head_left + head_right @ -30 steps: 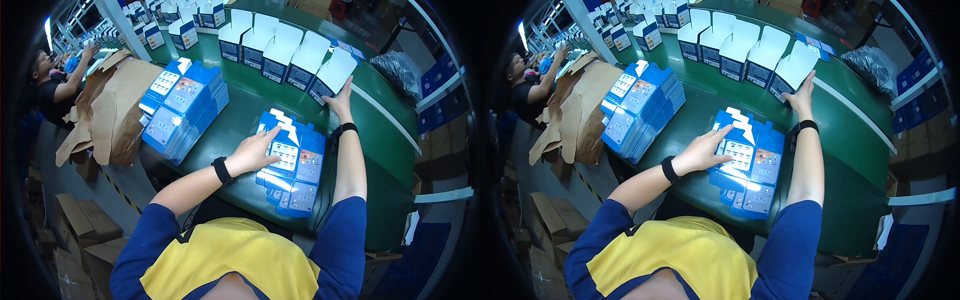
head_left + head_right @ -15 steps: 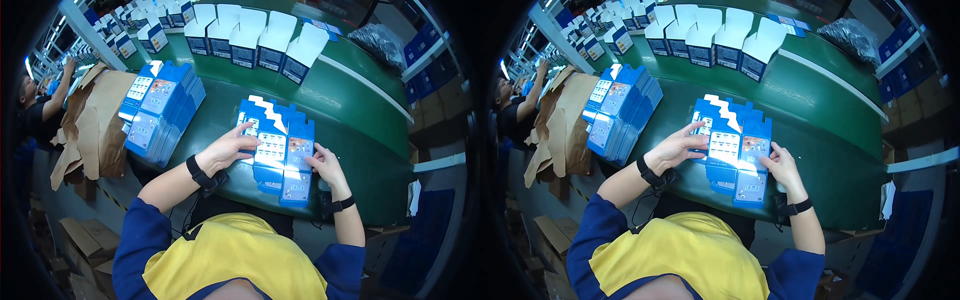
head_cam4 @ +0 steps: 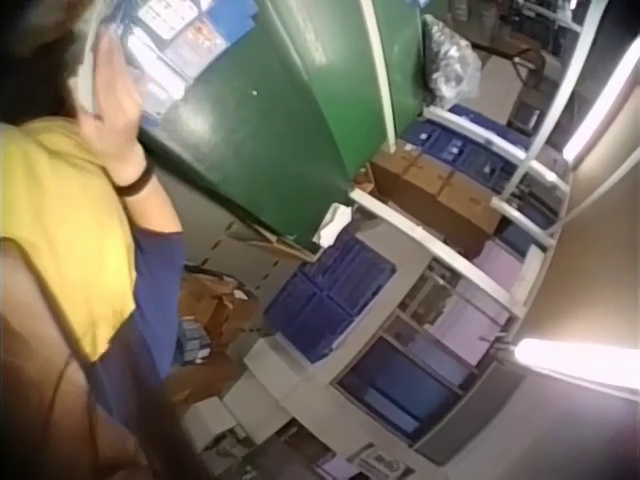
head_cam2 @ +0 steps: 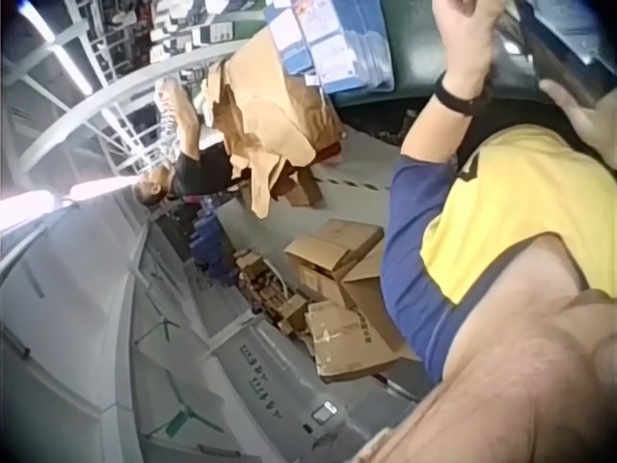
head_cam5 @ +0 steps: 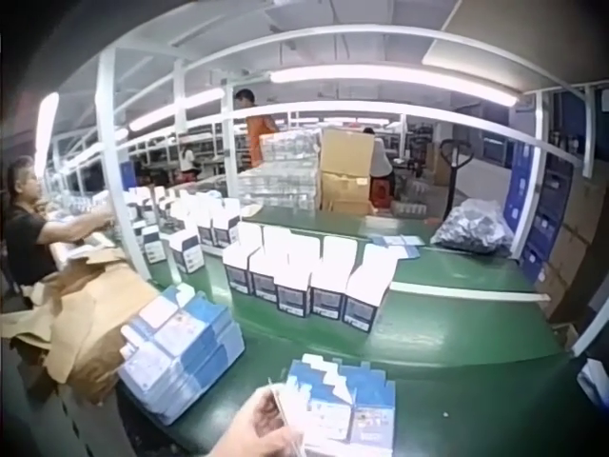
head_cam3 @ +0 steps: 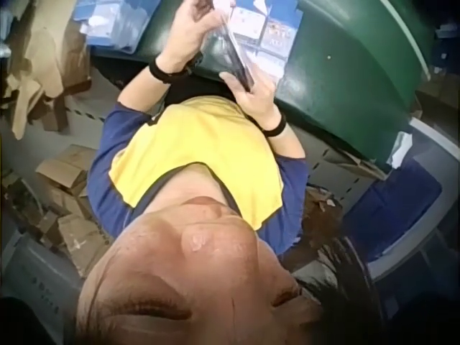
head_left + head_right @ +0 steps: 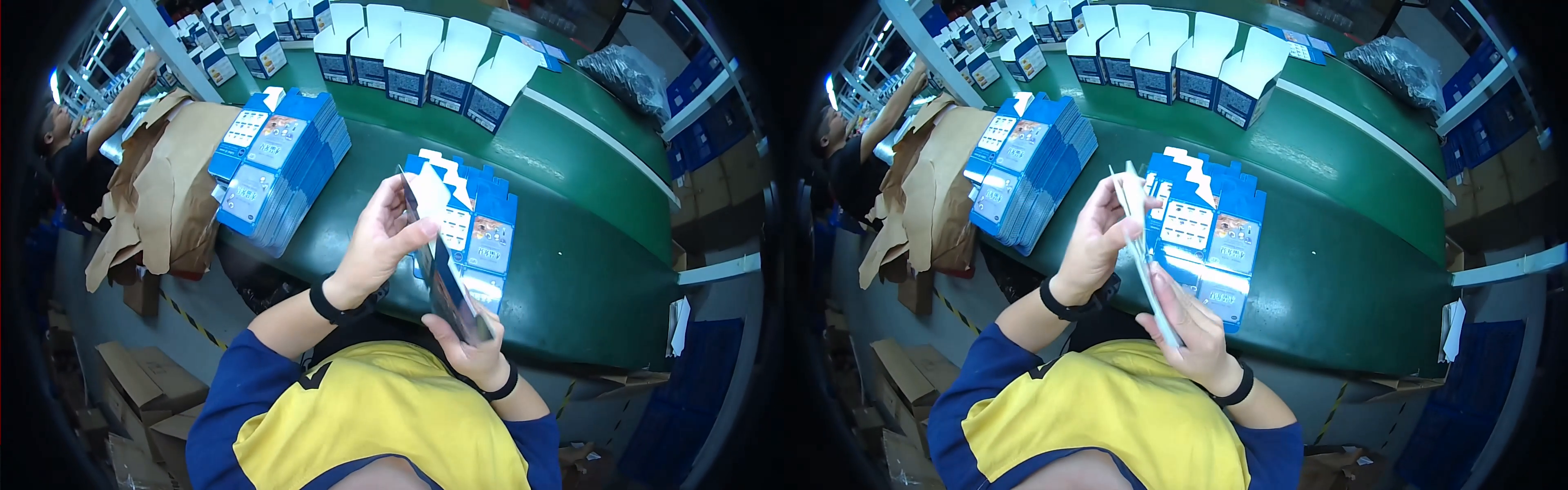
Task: The person picks up flat blue cardboard boxes from a stack, folds the flaps and interlocking tabs by hand to form their shape, and places each completed box onto a green conveyor belt.
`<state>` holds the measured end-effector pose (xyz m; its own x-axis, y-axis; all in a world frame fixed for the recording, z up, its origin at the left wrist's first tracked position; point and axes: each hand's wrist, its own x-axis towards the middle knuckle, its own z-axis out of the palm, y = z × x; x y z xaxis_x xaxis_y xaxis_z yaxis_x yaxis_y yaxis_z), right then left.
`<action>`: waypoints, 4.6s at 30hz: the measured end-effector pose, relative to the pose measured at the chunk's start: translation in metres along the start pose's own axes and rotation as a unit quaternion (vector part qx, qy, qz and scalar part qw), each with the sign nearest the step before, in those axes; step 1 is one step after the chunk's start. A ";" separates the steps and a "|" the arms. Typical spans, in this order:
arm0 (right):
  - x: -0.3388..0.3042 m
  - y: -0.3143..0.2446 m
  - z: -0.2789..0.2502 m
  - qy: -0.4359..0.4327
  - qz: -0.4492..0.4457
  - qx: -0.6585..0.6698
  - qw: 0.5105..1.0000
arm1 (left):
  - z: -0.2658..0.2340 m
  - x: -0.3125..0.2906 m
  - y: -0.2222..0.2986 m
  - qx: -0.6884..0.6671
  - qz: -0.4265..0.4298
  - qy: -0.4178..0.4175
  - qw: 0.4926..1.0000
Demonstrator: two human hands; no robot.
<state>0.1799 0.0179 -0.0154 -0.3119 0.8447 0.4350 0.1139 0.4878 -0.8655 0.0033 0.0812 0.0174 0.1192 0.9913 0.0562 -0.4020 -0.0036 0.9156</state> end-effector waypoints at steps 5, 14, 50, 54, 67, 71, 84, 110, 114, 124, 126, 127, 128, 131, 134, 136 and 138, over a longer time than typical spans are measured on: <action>0.017 -0.002 -0.013 0.024 -0.034 -0.019 0.999 | -0.001 -0.026 0.020 -0.044 -0.041 -0.093 0.994; 0.044 0.015 -0.018 0.162 -0.031 0.097 0.981 | 0.012 -0.042 -0.011 0.211 0.069 -0.390 0.894; 0.048 -0.045 -0.023 0.124 -0.036 0.241 0.962 | 0.011 -0.024 0.000 0.328 0.407 -0.214 0.825; 0.038 -0.022 -0.033 0.087 -0.046 0.420 0.902 | 0.011 -0.025 0.013 0.353 0.381 -0.202 0.830; 0.053 -0.022 -0.041 -0.015 -0.246 -0.028 0.969 | 0.016 -0.024 0.011 0.193 0.329 -0.156 0.911; 0.055 -0.033 -0.028 0.087 -0.012 0.080 0.993 | 0.005 -0.018 0.023 0.398 0.397 -0.214 0.799; 0.062 -0.035 -0.045 -0.060 0.051 -0.052 0.996 | 0.002 -0.017 0.031 0.336 0.306 -0.233 0.860; 0.060 -0.030 -0.052 0.045 0.062 0.200 0.977 | 0.008 -0.008 0.025 0.317 0.255 -0.324 0.854; 0.062 -0.009 -0.079 -0.007 0.207 0.218 0.954 | 0.008 0.005 0.036 0.432 0.565 -0.326 0.623; 0.199 0.094 -0.118 0.035 0.201 0.130 0.970 | -0.043 0.051 -0.002 0.635 0.212 -0.084 0.738; 0.230 0.120 -0.106 0.036 0.197 0.125 0.972 | -0.052 0.055 -0.021 0.598 0.127 -0.100 0.785; 0.238 0.137 -0.102 -0.010 0.259 0.044 0.965 | -0.052 0.061 -0.031 0.555 0.032 -0.126 0.822; 0.246 0.150 -0.095 -0.059 0.317 -0.033 0.946 | -0.056 0.069 -0.037 0.559 0.030 -0.121 0.820; 0.246 0.148 -0.071 -0.100 0.306 -0.048 0.945 | -0.067 0.093 -0.045 0.466 -0.053 0.079 0.880; 0.253 0.129 -0.054 -0.146 0.315 -0.021 0.938 | -0.074 0.137 -0.043 0.365 -0.054 0.113 0.923; 0.257 0.111 -0.052 -0.198 0.336 0.047 0.920 | -0.077 0.146 -0.047 0.311 -0.055 0.126 0.940; 0.249 0.121 -0.050 -0.208 0.281 0.027 0.937 | -0.082 0.145 -0.052 0.320 -0.059 0.067 0.943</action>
<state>0.1628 0.2983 0.0010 -0.5591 0.8001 -0.2174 0.3253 -0.0295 -0.9452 -0.0333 0.2357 -0.0546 -0.0050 0.9973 -0.0733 0.2416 0.0724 0.9677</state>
